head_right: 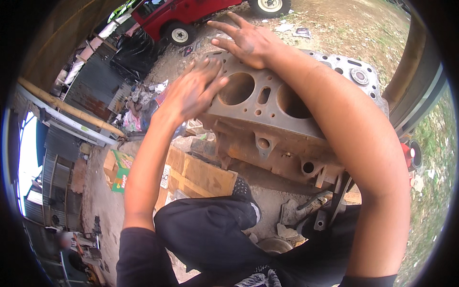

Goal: The person sands the top surface of an engine block using a red sanding block, moving it across the flat areas and around the cylinder openings. The person also uses fingers to wipe or feel the surface between sanding passes.

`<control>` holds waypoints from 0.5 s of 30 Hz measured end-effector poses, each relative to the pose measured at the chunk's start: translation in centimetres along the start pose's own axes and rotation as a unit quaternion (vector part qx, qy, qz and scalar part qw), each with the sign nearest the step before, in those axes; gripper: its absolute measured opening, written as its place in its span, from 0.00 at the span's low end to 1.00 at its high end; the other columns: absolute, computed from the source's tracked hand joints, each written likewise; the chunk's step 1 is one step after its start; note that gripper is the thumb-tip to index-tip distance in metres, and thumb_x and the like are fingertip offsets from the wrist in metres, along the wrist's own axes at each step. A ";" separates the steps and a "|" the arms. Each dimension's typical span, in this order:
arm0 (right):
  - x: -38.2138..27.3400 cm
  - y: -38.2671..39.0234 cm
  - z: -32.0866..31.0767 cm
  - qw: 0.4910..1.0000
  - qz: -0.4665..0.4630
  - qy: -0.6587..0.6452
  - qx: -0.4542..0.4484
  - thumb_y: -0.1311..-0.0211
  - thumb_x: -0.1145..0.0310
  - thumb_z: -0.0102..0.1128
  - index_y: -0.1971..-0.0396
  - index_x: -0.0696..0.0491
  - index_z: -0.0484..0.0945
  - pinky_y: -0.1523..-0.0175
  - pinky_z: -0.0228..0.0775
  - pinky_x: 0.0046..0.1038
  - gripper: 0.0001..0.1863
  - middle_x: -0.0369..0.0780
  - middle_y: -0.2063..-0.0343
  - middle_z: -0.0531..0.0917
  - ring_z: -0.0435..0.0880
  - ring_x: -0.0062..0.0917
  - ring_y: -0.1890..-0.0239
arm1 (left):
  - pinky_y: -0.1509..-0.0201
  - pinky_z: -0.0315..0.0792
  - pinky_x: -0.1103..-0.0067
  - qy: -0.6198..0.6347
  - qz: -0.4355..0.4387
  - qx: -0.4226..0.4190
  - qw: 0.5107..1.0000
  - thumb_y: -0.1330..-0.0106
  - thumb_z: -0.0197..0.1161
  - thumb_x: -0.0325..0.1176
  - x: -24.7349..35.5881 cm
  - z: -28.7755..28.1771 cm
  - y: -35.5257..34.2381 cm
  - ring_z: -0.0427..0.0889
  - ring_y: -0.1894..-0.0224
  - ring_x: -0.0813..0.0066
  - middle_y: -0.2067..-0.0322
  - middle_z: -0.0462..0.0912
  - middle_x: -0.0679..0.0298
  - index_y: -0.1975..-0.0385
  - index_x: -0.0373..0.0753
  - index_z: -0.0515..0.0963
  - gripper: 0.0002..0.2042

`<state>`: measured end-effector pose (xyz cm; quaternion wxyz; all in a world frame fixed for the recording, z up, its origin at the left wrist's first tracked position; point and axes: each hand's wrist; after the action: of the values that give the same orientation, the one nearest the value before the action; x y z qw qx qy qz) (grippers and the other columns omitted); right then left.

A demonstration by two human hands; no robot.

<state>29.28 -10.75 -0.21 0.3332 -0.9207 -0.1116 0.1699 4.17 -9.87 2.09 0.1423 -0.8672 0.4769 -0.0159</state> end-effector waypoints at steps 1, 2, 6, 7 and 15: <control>-0.2 0.2 0.0 1.000 0.008 -0.006 -0.015 0.12 0.36 0.44 0.13 0.26 0.59 0.24 0.74 0.56 0.34 0.56 0.15 0.61 0.82 0.60 0.30 | 0.10 0.58 0.58 0.016 -0.014 -0.016 1.000 0.11 0.46 0.60 -0.3 0.2 -1.2 0.67 0.16 0.47 0.27 0.81 0.44 0.25 0.34 0.78 0.35; -0.3 0.4 -0.3 0.999 0.016 -0.009 -0.026 0.12 0.36 0.44 0.13 0.26 0.59 0.24 0.74 0.56 0.34 0.56 0.15 0.61 0.81 0.61 0.29 | 0.11 0.58 0.59 0.030 -0.024 -0.028 0.999 0.11 0.46 0.61 -0.6 0.0 -2.6 0.67 0.16 0.47 0.27 0.81 0.44 0.25 0.34 0.79 0.35; -0.2 0.9 -0.7 0.999 0.027 -0.004 -0.035 0.12 0.36 0.43 0.13 0.26 0.60 0.24 0.75 0.55 0.34 0.55 0.15 0.61 0.80 0.62 0.28 | 0.12 0.60 0.57 0.093 -0.015 -0.018 0.995 0.12 0.43 0.64 -0.2 -0.3 -2.5 0.75 0.20 0.51 0.27 0.81 0.44 0.27 0.31 0.79 0.39; 0.0 0.9 -0.9 0.999 0.029 -0.002 -0.035 0.12 0.35 0.43 0.13 0.26 0.60 0.24 0.75 0.55 0.34 0.55 0.14 0.60 0.80 0.62 0.28 | 0.11 0.59 0.57 0.101 0.000 -0.004 0.995 0.12 0.42 0.64 -0.1 -0.3 -1.9 0.75 0.21 0.50 0.27 0.81 0.44 0.28 0.30 0.80 0.40; 0.0 0.5 -1.1 0.996 0.030 -0.018 -0.084 0.13 0.33 0.42 0.13 0.26 0.60 0.22 0.72 0.54 0.36 0.54 0.13 0.58 0.78 0.62 0.26 | 0.26 0.78 0.59 0.067 -0.038 -0.142 0.987 0.20 0.66 0.47 1.3 -3.8 1.2 0.86 0.32 0.42 0.31 0.84 0.44 0.35 0.32 0.87 0.25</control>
<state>29.77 -11.80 0.27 0.2476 -0.9450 -0.1039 0.1865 3.29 -12.48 5.29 -0.0154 -0.8929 0.4498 -0.0109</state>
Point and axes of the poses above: each hand's wrist, its own y-axis away from the middle knuckle, its own z-axis out of the palm, x = y × z
